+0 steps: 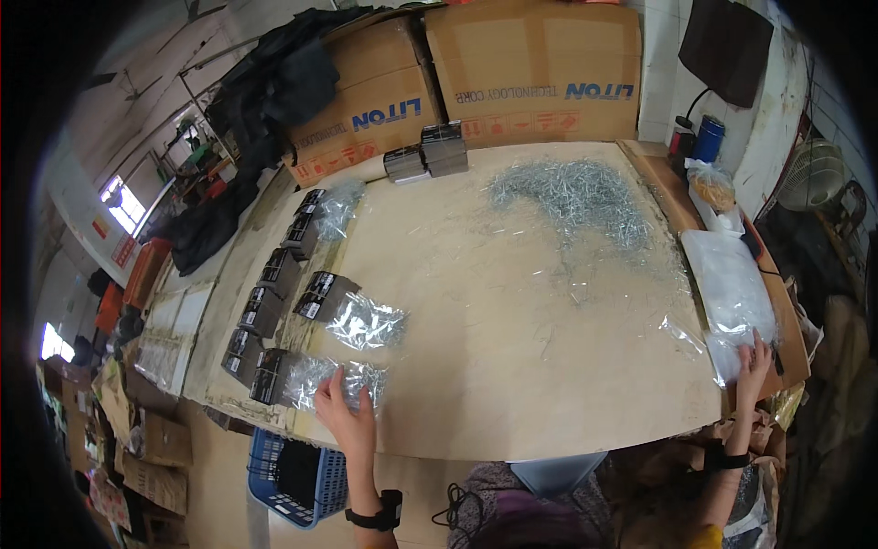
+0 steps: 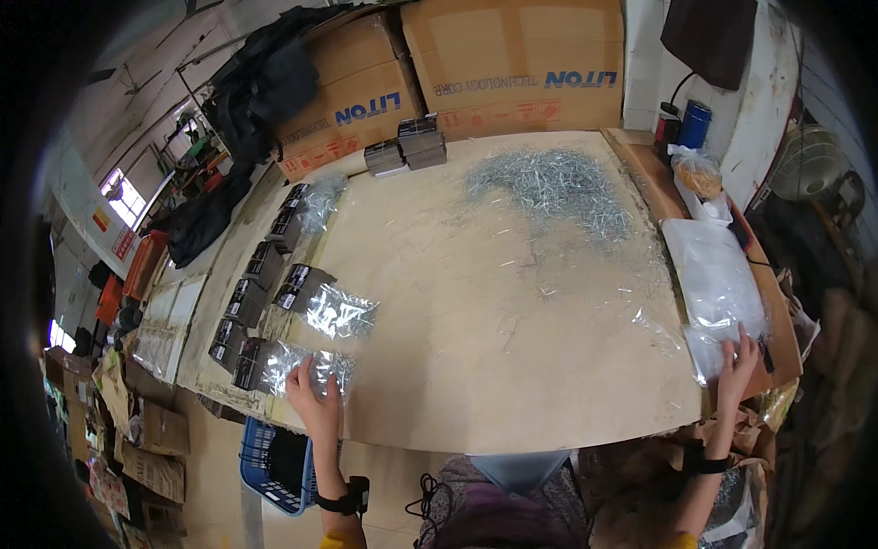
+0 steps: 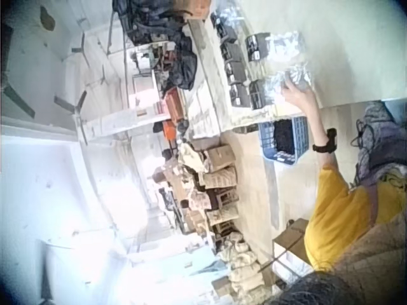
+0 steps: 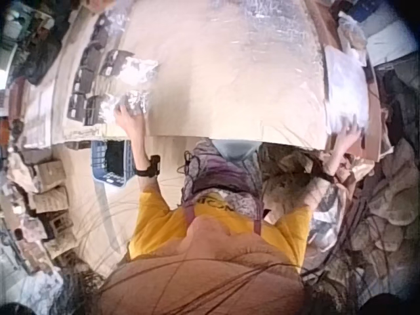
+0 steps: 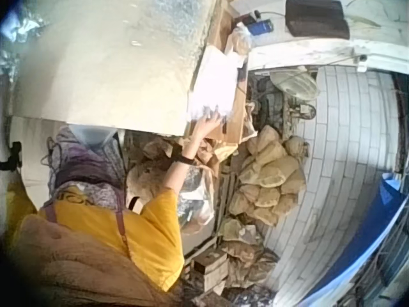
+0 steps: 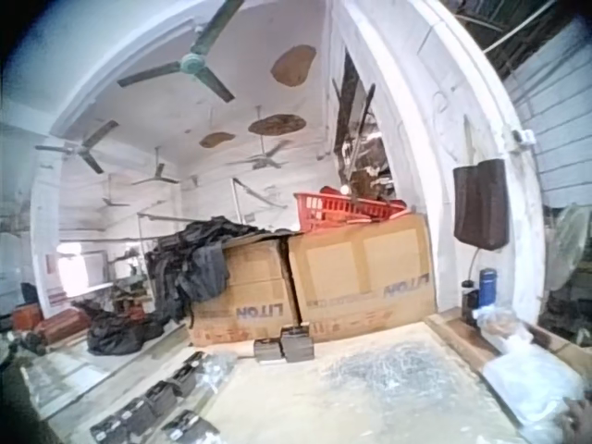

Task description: Sorting small metal pins on a table and packaging them into small plastic bags.

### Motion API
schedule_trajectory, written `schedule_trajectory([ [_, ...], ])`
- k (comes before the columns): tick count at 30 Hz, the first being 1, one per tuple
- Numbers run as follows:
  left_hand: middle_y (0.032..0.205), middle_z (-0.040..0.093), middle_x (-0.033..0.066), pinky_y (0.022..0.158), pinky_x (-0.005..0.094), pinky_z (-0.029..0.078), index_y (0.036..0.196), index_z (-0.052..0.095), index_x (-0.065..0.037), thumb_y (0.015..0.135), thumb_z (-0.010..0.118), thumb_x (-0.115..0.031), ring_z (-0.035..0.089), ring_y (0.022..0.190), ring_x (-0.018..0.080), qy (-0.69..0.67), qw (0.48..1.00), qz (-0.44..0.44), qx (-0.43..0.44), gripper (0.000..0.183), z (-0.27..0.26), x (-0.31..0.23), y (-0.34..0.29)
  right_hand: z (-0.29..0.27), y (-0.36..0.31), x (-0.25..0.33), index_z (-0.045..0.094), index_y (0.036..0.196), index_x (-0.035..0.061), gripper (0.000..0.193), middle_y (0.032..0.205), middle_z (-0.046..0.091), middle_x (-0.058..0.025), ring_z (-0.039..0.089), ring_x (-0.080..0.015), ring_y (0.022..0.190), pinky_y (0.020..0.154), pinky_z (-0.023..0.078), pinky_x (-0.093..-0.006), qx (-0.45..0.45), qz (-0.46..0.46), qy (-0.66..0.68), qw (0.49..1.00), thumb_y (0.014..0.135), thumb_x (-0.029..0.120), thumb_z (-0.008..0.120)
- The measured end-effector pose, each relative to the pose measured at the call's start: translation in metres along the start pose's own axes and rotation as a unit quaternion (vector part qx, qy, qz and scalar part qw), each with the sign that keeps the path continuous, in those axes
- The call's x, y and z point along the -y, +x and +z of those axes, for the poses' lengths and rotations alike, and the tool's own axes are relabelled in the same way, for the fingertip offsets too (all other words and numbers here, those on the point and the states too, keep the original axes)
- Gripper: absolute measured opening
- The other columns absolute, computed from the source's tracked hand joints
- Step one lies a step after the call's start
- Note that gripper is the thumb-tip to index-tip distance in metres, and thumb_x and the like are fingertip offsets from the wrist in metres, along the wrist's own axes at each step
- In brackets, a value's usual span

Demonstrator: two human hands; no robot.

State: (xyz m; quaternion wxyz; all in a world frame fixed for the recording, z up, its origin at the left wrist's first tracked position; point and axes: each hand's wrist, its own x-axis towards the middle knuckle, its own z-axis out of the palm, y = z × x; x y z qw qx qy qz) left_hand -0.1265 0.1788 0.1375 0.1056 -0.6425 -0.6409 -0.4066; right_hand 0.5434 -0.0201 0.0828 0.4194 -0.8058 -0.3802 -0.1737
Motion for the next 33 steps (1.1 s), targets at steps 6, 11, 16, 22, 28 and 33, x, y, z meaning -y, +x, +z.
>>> schedule_trajectory([
  [6,0.138,0.053,0.0152,0.11,0.0547,0.023,0.12,0.067,-0.013,0.085,0.063,-0.006,0.046,0.131,0.0336,0.073,0.98,0.12,0.143,0.035,0.018,-0.007,0.001,-0.026,0.01,0.008,0.069,0.107,0.0039,0.03,0.105,0.06,-0.0127,0.053,-0.0348,0.103,0.088,0.043,-0.0436,-0.001,-0.124,-0.236,0.964,0.081,0.019,0.072],
  [11,0.147,0.045,0.0147,0.113,0.0627,0.014,0.133,0.049,-0.004,0.08,0.073,-0.012,0.037,0.139,0.0349,0.036,0.992,0.009,0.121,0.059,0.017,-0.003,-0.009,-0.004,0.007,0.046,0.069,0.098,0.0053,0.02,0.105,0.062,-0.0109,0.055,-0.0311,0.105,0.094,0.038,-0.0462,-0.041,-0.023,-0.083,0.995,0.084,0.02,0.071],
  [16,0.145,0.043,0.0168,0.114,0.0602,0.017,0.111,0.055,-0.006,0.07,0.079,-0.01,0.035,0.138,0.0381,0.068,0.993,0.049,0.085,0.047,0.015,0.003,-0.004,-0.022,-0.003,0.074,0.068,0.106,0.007,0.021,0.112,0.062,-0.0121,0.054,-0.0311,0.114,0.1,0.034,-0.0432,-0.151,-0.048,-0.091,0.983,0.085,0.008,0.064],
  [22,0.086,0.066,0.0084,0.084,0.0372,0.048,0.091,0.06,-0.004,0.072,0.077,0.0,0.061,0.086,0.0254,-0.088,0.988,-0.004,0.13,0.026,0.003,-0.04,-0.004,-0.031,-0.052,0.165,0.067,0.103,0.0039,0.022,0.105,0.064,-0.0119,0.057,-0.0295,0.107,0.094,0.041,-0.0395,-0.106,-0.073,0.015,0.992,0.083,-0.001,0.059],
  [28,0.089,0.069,0.0079,0.08,0.0305,0.053,0.117,0.053,-0.005,0.073,0.079,0.005,0.068,0.086,0.0185,-0.379,0.834,0.014,0.4,0.052,-0.033,-0.135,-0.017,0.003,-0.105,0.301,0.063,0.122,0.0037,0.038,0.12,0.064,-0.0119,0.06,-0.0238,0.11,0.094,0.048,-0.0355,0.375,-0.039,0.438,0.816,0.086,0.01,0.07],
  [33,0.101,0.069,0.0136,0.083,0.0333,0.055,0.12,0.053,-0.005,0.078,0.079,0.001,0.069,0.091,0.0201,-0.5,0.791,-0.015,0.352,0.05,-0.031,-0.184,-0.032,0.029,-0.132,0.317,0.065,0.115,-0.0009,0.023,0.094,0.071,-0.002,0.063,-0.0069,0.085,0.08,0.049,-0.0218,0.459,0.171,0.561,0.667,0.093,0.003,0.066],
])
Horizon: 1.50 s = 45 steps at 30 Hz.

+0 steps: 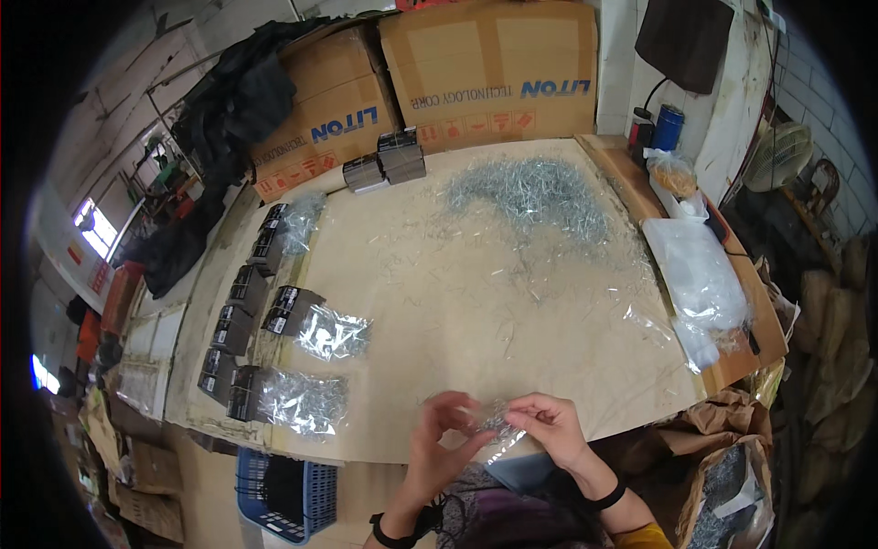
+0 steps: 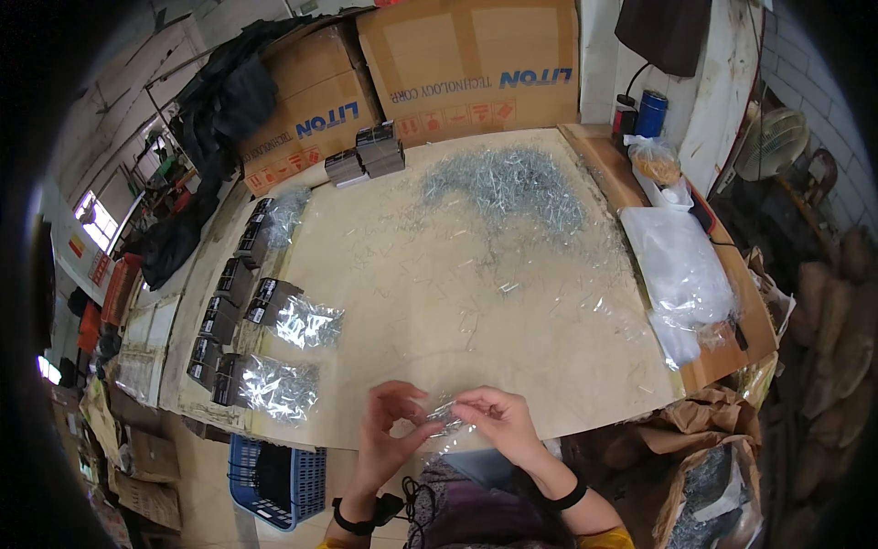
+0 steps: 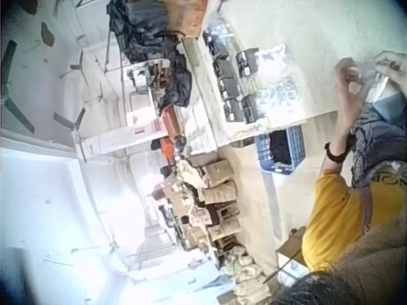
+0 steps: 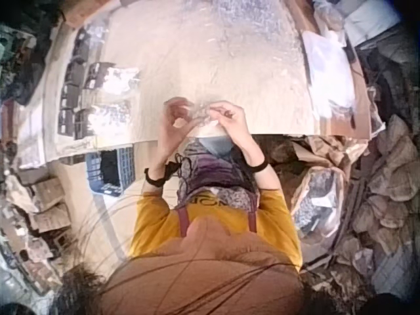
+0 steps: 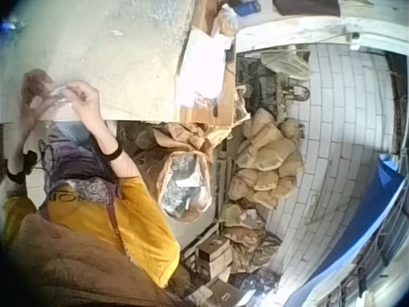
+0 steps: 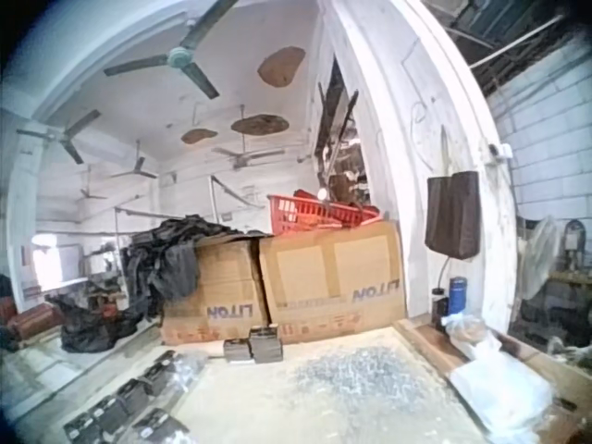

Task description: Sorting small metal pins on a table and packaging them into small plastic bags.

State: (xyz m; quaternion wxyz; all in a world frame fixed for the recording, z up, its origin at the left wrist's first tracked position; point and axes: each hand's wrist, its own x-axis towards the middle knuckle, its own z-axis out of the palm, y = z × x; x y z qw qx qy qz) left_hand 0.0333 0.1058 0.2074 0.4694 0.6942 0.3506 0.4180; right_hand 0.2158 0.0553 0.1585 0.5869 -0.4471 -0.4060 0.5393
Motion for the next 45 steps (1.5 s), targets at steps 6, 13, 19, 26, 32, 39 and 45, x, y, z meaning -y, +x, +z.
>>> schedule_trajectory([
  [6,0.114,0.067,0.0151,0.084,0.0316,0.056,0.132,0.05,0.002,0.098,0.061,-0.015,0.065,0.104,0.0174,-0.302,0.936,-0.183,0.011,0.039,0.008,0.037,-0.009,0.01,-0.004,0.001,0.067,0.096,-0.002,0.006,0.092,0.068,-0.004,0.062,-0.0089,0.083,0.08,0.048,-0.0238,-0.126,-0.039,0.108,0.985,0.092,0.002,0.065],
  [13,0.113,0.068,0.0107,0.086,0.023,0.051,0.13,0.056,0.002,0.106,0.042,-0.036,0.064,0.104,0.013,-0.333,0.91,-0.236,0.069,0.047,0.009,0.059,-0.018,0.007,-0.003,0.004,0.064,0.098,-0.0014,0.007,0.089,0.063,-0.0018,0.057,-0.0082,0.082,0.077,0.045,-0.0223,-0.085,-0.085,0.051,0.992,0.093,0.003,0.065],
  [19,0.1,0.071,0.0082,0.086,0.0235,0.051,0.122,0.061,0.003,0.097,0.063,-0.011,0.066,0.093,0.0116,-0.309,0.922,-0.229,0.05,0.029,0.02,0.029,-0.007,0.01,-0.002,-0.004,0.064,0.095,-0.0017,0.005,0.088,0.063,-0.002,0.058,-0.0085,0.082,0.076,0.047,-0.0233,-0.166,-0.098,0.0,0.981,0.093,0.003,0.064],
  [26,0.094,0.072,0.0086,0.078,0.0262,0.056,0.101,0.068,0.003,0.083,0.073,0.004,0.068,0.084,0.0131,-0.176,0.969,-0.162,-0.055,0.018,-0.013,0.057,-0.009,-0.015,-0.013,0.014,0.065,0.106,0.0009,0.014,0.101,0.066,-0.0051,0.059,-0.012,0.094,0.087,0.047,-0.0262,-0.239,-0.168,-0.132,0.947,0.095,0.008,0.06],
  [32,0.087,0.07,0.0061,0.076,0.0309,0.052,0.098,0.068,-0.002,0.078,0.078,-0.003,0.065,0.081,0.0162,0.115,0.938,-0.12,-0.304,0.022,-0.135,0.109,-0.016,-0.212,-0.044,0.024,0.06,0.117,-0.0054,0.024,0.117,0.063,-0.0114,0.059,-0.0195,0.109,0.1,0.044,-0.0313,-0.512,-0.252,-0.267,0.777,0.097,0.003,0.052],
  [39,0.114,0.057,0.0145,0.096,0.047,0.035,0.119,0.057,-0.005,0.074,0.078,-0.007,0.05,0.11,0.0352,0.471,0.789,-0.042,-0.392,0.05,-0.136,0.094,-0.009,-0.369,-0.056,0.01,0.061,0.116,-0.0031,0.025,0.119,0.06,-0.0174,0.053,-0.0335,0.118,0.106,0.037,-0.0413,-0.451,-0.181,-0.581,0.653,0.092,0.004,0.056],
  [45,0.124,0.053,0.0148,0.098,0.0479,0.035,0.12,0.059,-0.007,0.078,0.073,-0.005,0.049,0.114,0.0362,0.457,0.837,0.021,-0.3,0.045,-0.067,0.063,-0.033,-0.339,-0.045,0.032,0.062,0.122,0.001,0.037,0.127,0.057,-0.0165,0.05,-0.0347,0.121,0.108,0.032,-0.0459,-0.424,0.007,-0.68,0.598,0.092,0.022,0.063],
])
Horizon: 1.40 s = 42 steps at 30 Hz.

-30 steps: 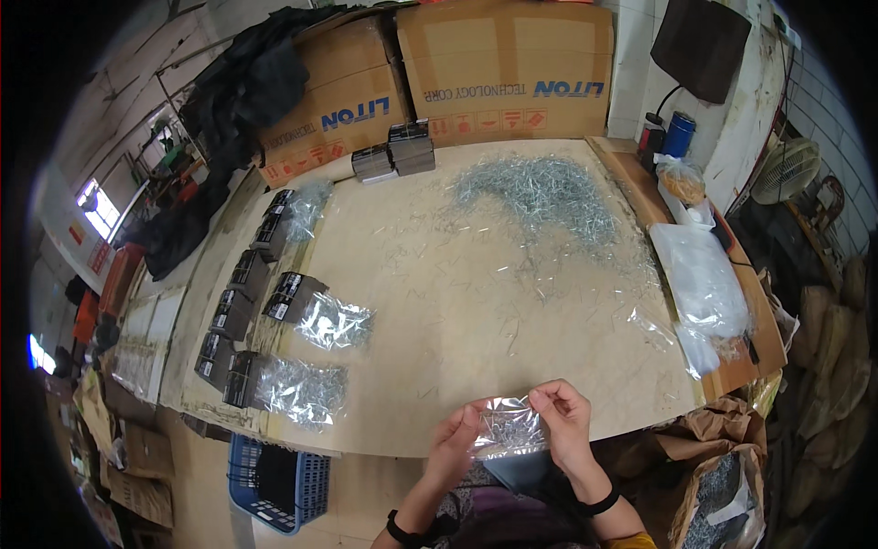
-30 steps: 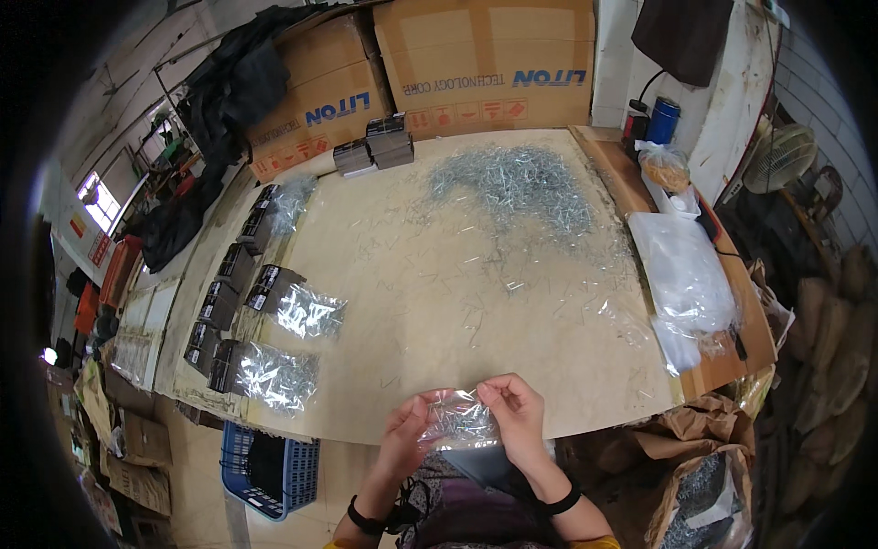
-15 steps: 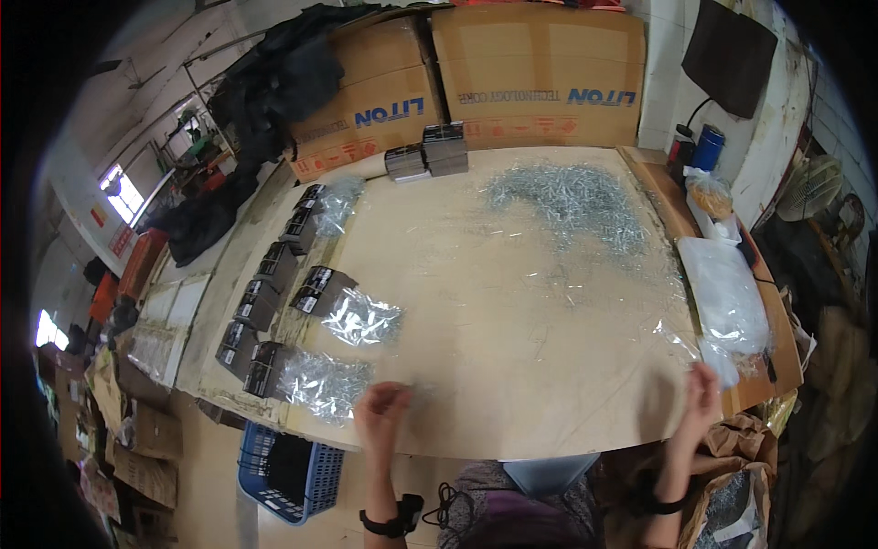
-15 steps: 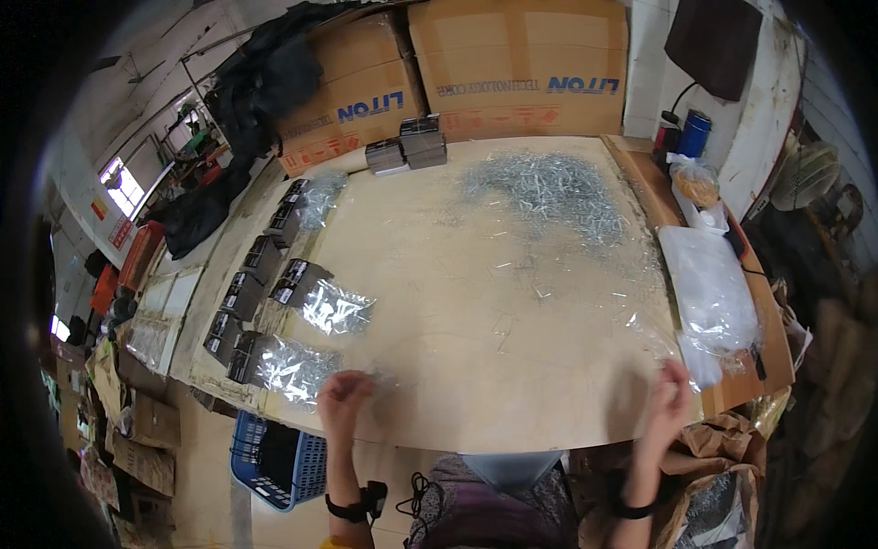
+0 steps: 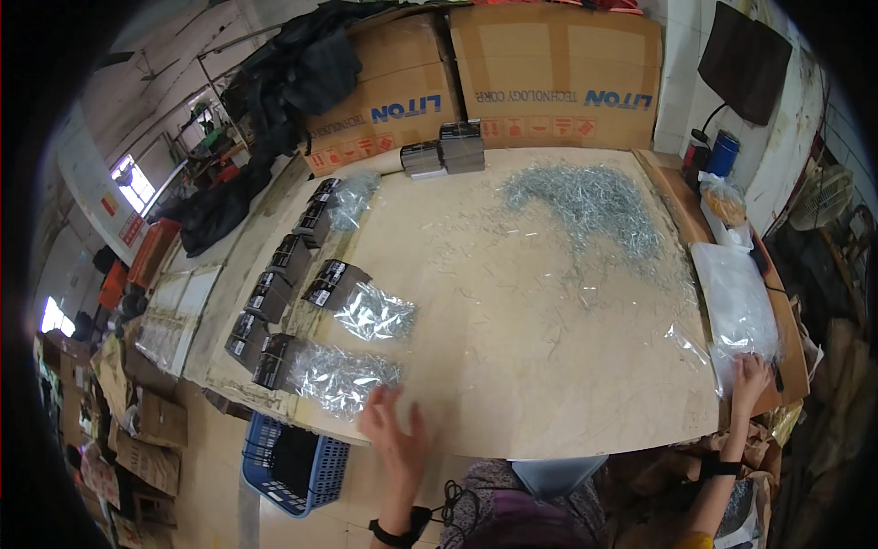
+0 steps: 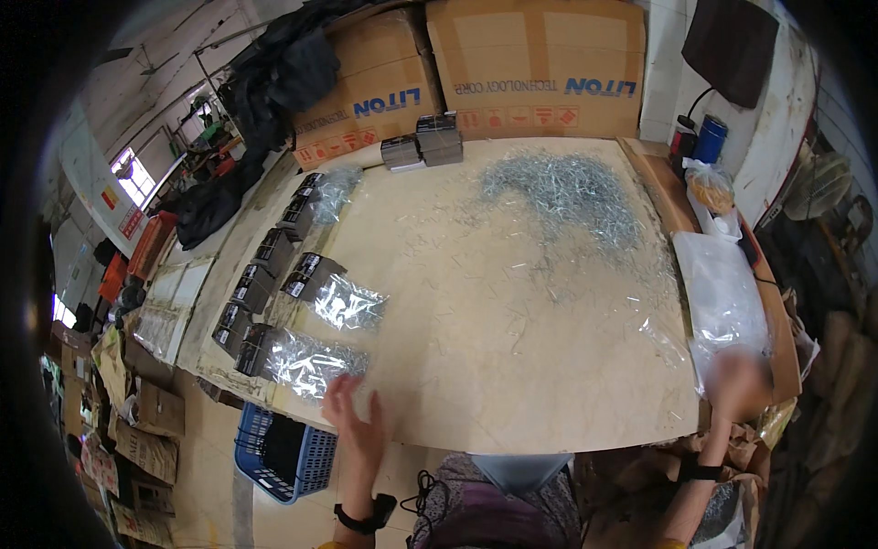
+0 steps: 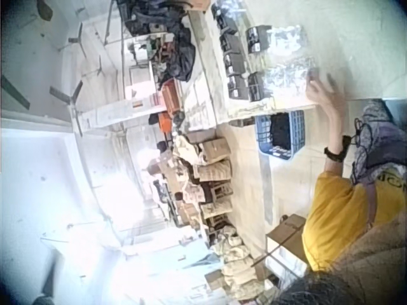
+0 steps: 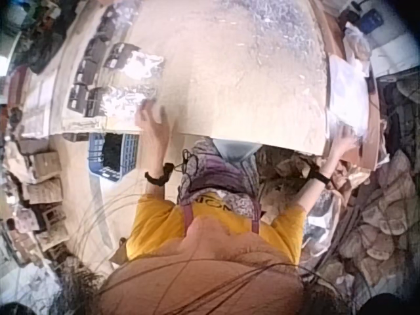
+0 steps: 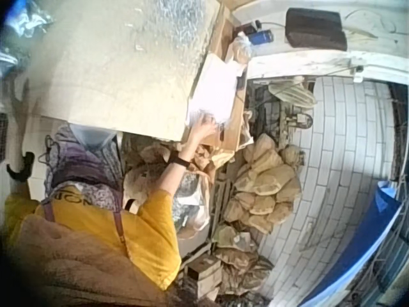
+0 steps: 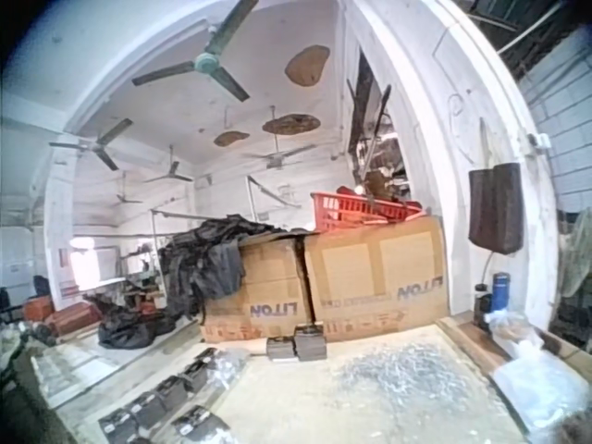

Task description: Sorting small metal pins on a table and packaging them into small plastic bags.

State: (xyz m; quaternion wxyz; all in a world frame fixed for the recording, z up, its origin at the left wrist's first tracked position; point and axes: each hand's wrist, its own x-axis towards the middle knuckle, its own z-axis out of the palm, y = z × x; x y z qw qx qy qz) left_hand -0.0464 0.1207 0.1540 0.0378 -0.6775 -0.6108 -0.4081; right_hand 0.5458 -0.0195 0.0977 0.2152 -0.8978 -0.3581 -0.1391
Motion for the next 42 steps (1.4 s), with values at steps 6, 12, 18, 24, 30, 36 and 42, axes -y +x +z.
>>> schedule_trajectory([
  [6,0.122,0.055,0.0135,0.099,0.0456,0.037,0.11,0.064,-0.008,0.081,0.07,-0.002,0.051,0.114,0.0324,-0.132,0.982,0.055,0.121,0.031,0.021,-0.035,-0.033,0.015,0.025,0.011,0.054,0.137,0.0073,0.046,0.139,0.052,-0.0147,0.048,-0.0358,0.123,0.106,0.036,-0.0448,-0.194,-0.085,0.141,0.967,0.094,0.022,0.059],
  [12,0.112,0.06,0.0098,0.101,0.047,0.035,0.103,0.065,-0.011,0.079,0.072,-0.004,0.057,0.107,0.0275,-0.062,0.995,0.056,0.046,0.026,0.043,-0.036,-0.038,0.028,0.029,-0.004,0.058,0.132,0.0044,0.046,0.135,0.053,-0.0209,0.052,-0.0373,0.117,0.1,0.041,-0.0461,-0.103,-0.026,0.025,0.994,0.093,0.028,0.063],
  [18,0.108,0.062,0.0074,0.106,0.0492,0.031,0.099,0.065,-0.012,0.078,0.07,-0.004,0.059,0.105,0.0245,-0.037,0.997,0.065,0.035,0.023,0.042,-0.038,-0.038,0.007,0.014,0.043,0.066,0.112,-0.0009,0.042,0.118,0.063,-0.0183,0.055,-0.0364,0.112,0.095,0.043,-0.0485,-0.197,-0.067,-0.017,0.978,0.089,0.034,0.068],
  [24,0.107,0.062,0.0098,0.106,0.0548,0.031,0.098,0.065,-0.012,0.078,0.067,-0.004,0.059,0.104,0.0288,-0.061,0.991,0.099,0.062,0.022,0.051,-0.034,-0.041,-0.009,0.021,0.051,0.069,0.096,0.0043,0.017,0.101,0.066,-0.0124,0.056,-0.0332,0.1,0.092,0.041,-0.0429,-0.183,-0.052,-0.023,0.982,0.085,0.017,0.07],
  [30,0.105,0.063,0.0115,0.107,0.0518,0.033,0.098,0.065,-0.007,0.083,0.065,-0.004,0.06,0.104,0.0294,-0.024,0.993,0.119,0.009,0.015,0.053,-0.041,-0.043,-0.001,0.015,0.038,0.067,0.086,0.0045,0.016,0.086,0.061,-0.0126,0.056,-0.0328,0.094,0.086,0.038,-0.0452,-0.201,0.024,0.144,0.969,0.082,0.02,0.072],
  [36,0.102,0.064,0.011,0.105,0.0493,0.035,0.098,0.066,-0.005,0.084,0.064,-0.001,0.06,0.1,0.0294,-0.024,0.993,0.114,0.025,0.014,0.046,-0.046,-0.041,-0.056,-0.046,0.074,0.067,0.086,0.0051,0.02,0.094,0.06,-0.0087,0.053,-0.0299,0.101,0.089,0.034,-0.0432,-0.168,-0.024,0.065,0.983,0.077,0.022,0.075],
  [42,0.101,0.063,0.0117,0.102,0.0452,0.037,0.096,0.065,-0.003,0.085,0.063,0.0,0.06,0.096,0.0302,-0.031,0.992,0.118,0.02,0.012,0.042,-0.051,-0.038,-0.037,-0.055,0.061,0.067,0.089,0.0065,0.022,0.102,0.059,-0.0091,0.052,-0.0296,0.104,0.09,0.033,-0.0452,-0.093,-0.02,0.025,0.995,0.076,0.02,0.076],
])
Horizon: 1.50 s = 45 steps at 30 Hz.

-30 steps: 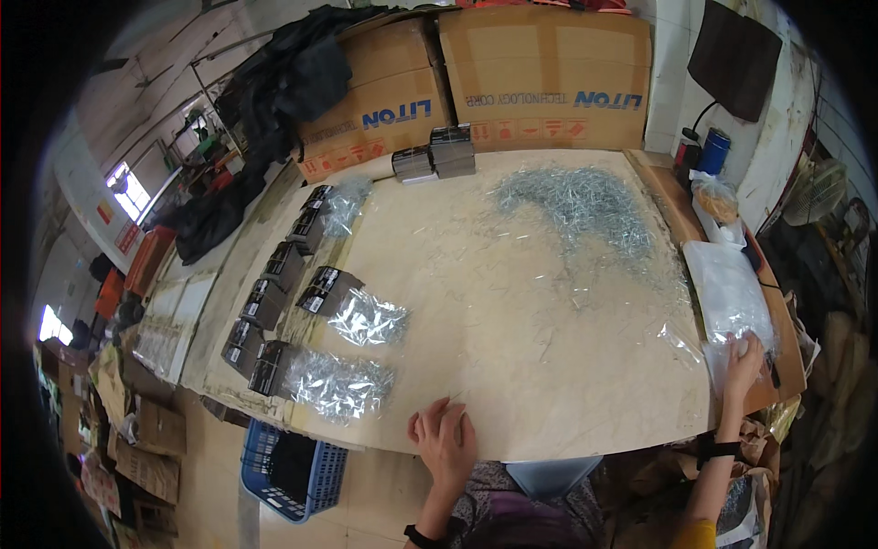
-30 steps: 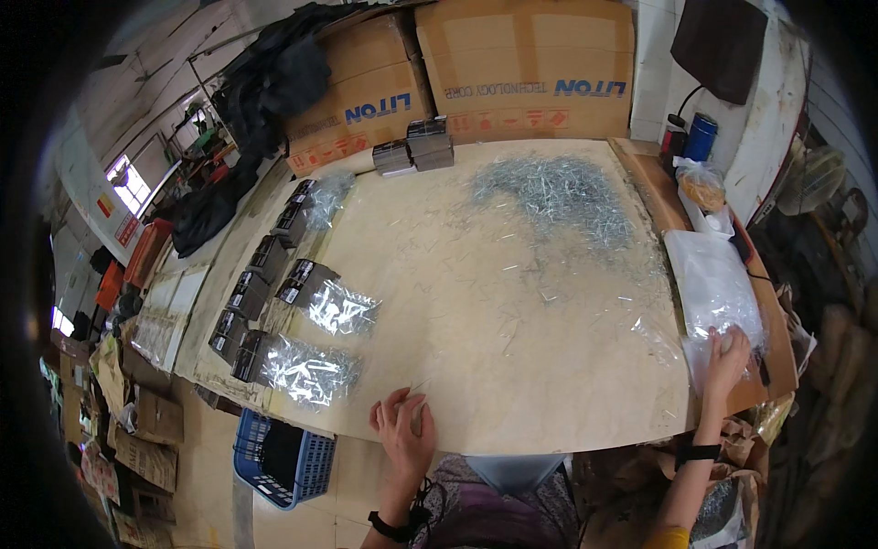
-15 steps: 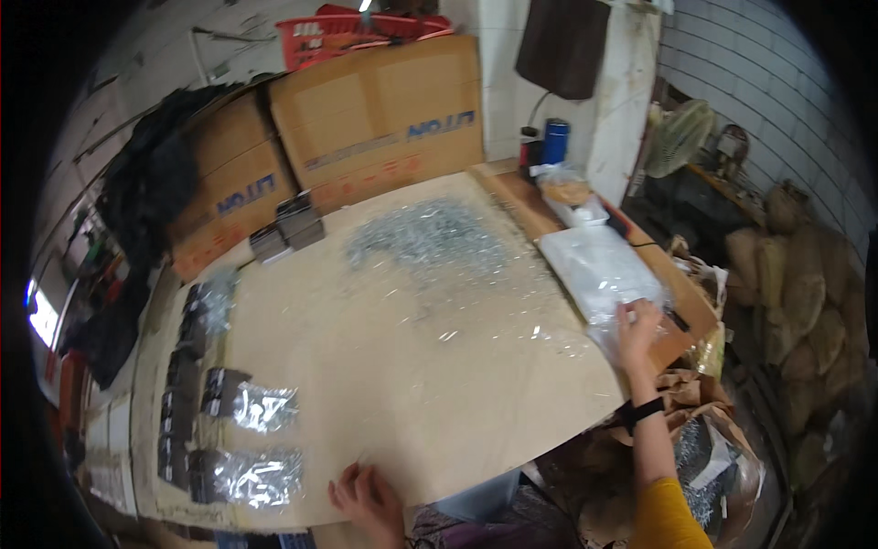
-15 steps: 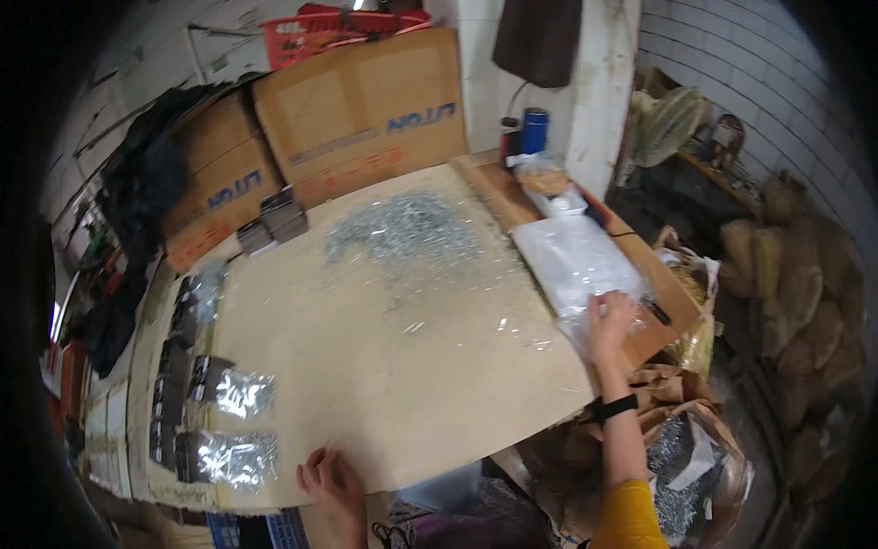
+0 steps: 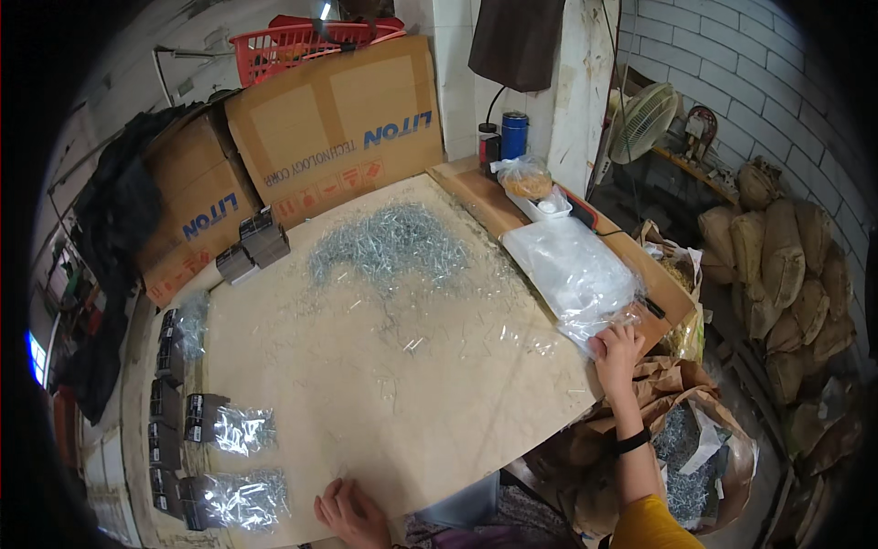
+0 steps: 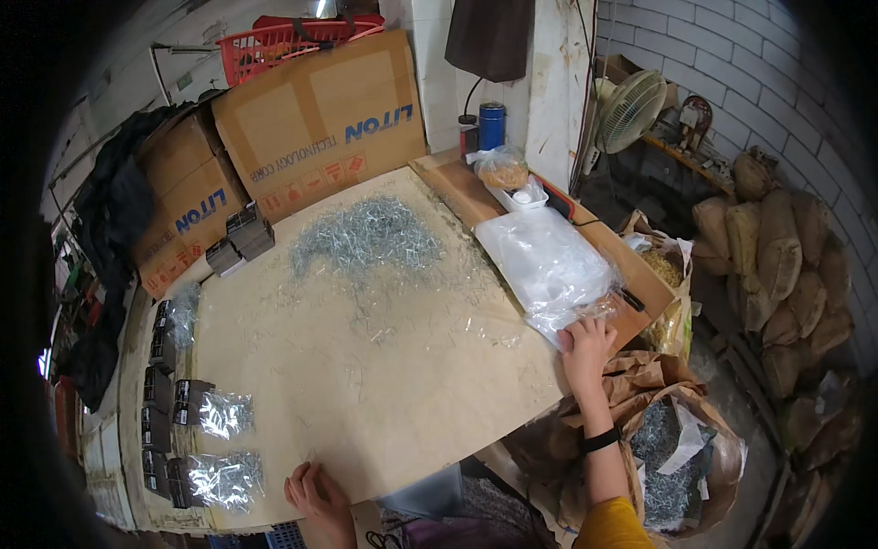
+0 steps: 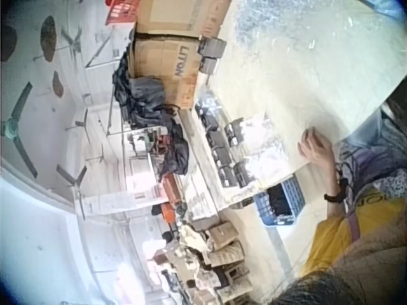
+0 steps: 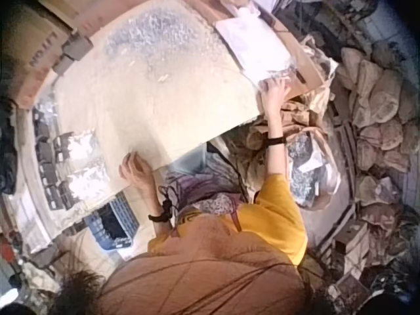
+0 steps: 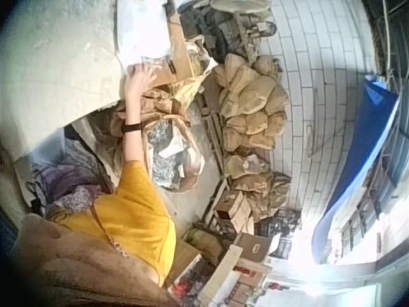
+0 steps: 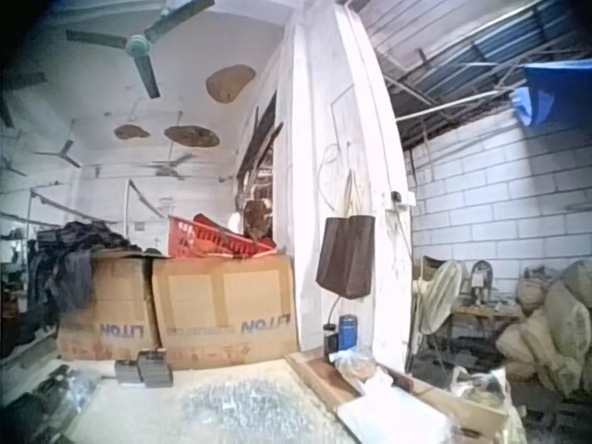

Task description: Sorting small metal pins on a table and packaging them into small plastic bags.

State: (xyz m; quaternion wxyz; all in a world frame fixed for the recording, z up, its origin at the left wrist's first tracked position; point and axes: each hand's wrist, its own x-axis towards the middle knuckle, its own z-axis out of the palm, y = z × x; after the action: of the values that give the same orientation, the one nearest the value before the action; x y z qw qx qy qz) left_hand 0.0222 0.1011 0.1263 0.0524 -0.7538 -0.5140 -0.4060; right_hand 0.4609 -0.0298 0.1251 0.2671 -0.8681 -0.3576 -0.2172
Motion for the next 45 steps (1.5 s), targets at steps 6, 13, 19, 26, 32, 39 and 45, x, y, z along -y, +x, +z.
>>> schedule_trajectory([
  [6,0.1,0.063,0.0121,0.097,0.0444,0.039,0.095,0.065,-0.004,0.084,0.064,-0.001,0.059,0.095,0.0323,0.001,1.0,-0.005,-0.001,0.011,-0.003,0.004,0.0,-0.001,0.016,0.078,0.067,0.085,0.0063,0.014,0.1,0.058,-0.009,0.051,-0.0289,0.101,0.092,0.034,-0.0461,-0.047,-0.114,0.044,0.991,0.074,0.011,0.074],
  [13,0.102,0.062,0.0124,0.094,0.0447,0.04,0.095,0.065,-0.004,0.083,0.062,0.0,0.057,0.098,0.0339,-0.013,1.0,0.002,0.015,0.014,-0.002,0.006,0.0,0.016,0.022,0.082,0.068,0.083,0.0064,0.013,0.098,0.059,-0.0081,0.052,-0.0281,0.097,0.09,0.034,-0.0448,-0.016,-0.099,0.088,0.991,0.071,0.003,0.071],
  [19,0.102,0.062,0.013,0.094,0.0453,0.041,0.096,0.065,-0.004,0.082,0.062,0.002,0.057,0.1,0.0344,-0.027,0.999,-0.006,0.025,0.016,-0.003,0.01,-0.003,0.036,0.023,0.072,0.067,0.086,0.0066,0.015,0.095,0.064,-0.0077,0.053,-0.027,0.095,0.088,0.034,-0.0428,0.037,-0.134,0.066,0.988,0.072,0.002,0.07],
  [26,0.103,0.062,0.0147,0.089,0.0391,0.048,0.099,0.066,-0.003,0.079,0.061,0.01,0.06,0.1,0.0315,-0.249,0.96,-0.118,0.057,0.025,-0.001,-0.019,-0.007,0.028,0.018,0.077,0.067,0.08,0.006,0.01,0.087,0.064,-0.0064,0.054,-0.0273,0.091,0.087,0.035,-0.0431,-0.053,-0.133,0.119,0.983,0.071,0.0,0.068],
  [32,0.105,0.065,0.0118,0.092,0.0388,0.05,0.104,0.068,-0.007,0.086,0.067,-0.002,0.065,0.099,0.0248,-0.384,0.907,-0.108,0.133,0.019,-0.032,-0.033,-0.001,0.034,0.013,0.1,0.065,0.079,0.0062,0.007,0.09,0.064,-0.0098,0.056,-0.0294,0.094,0.089,0.036,-0.0439,-0.014,-0.126,0.13,0.983,0.075,0.001,0.062],
  [39,0.101,0.069,0.0084,0.083,0.0278,0.053,0.105,0.066,0.0,0.094,0.064,-0.006,0.066,0.095,0.0149,-0.527,0.789,-0.174,0.265,0.013,0.01,-0.043,0.021,-0.006,-0.013,0.112,0.068,0.095,0.009,0.015,0.098,0.064,-0.0059,0.057,-0.0259,0.096,0.092,0.037,-0.0408,-0.037,-0.22,0.098,0.97,0.082,0.002,0.067],
  [45,0.09,0.064,0.0126,0.074,0.0379,0.051,0.092,0.065,-0.001,0.085,0.063,-0.006,0.064,0.084,0.0265,-0.327,0.868,0.199,0.316,0.009,-0.012,-0.071,0.009,-0.048,-0.055,0.166,0.07,0.099,0.0062,0.017,0.099,0.064,-0.0081,0.058,-0.0277,0.099,0.091,0.044,-0.038,0.198,-0.187,0.355,0.895,0.082,0.006,0.068],
])
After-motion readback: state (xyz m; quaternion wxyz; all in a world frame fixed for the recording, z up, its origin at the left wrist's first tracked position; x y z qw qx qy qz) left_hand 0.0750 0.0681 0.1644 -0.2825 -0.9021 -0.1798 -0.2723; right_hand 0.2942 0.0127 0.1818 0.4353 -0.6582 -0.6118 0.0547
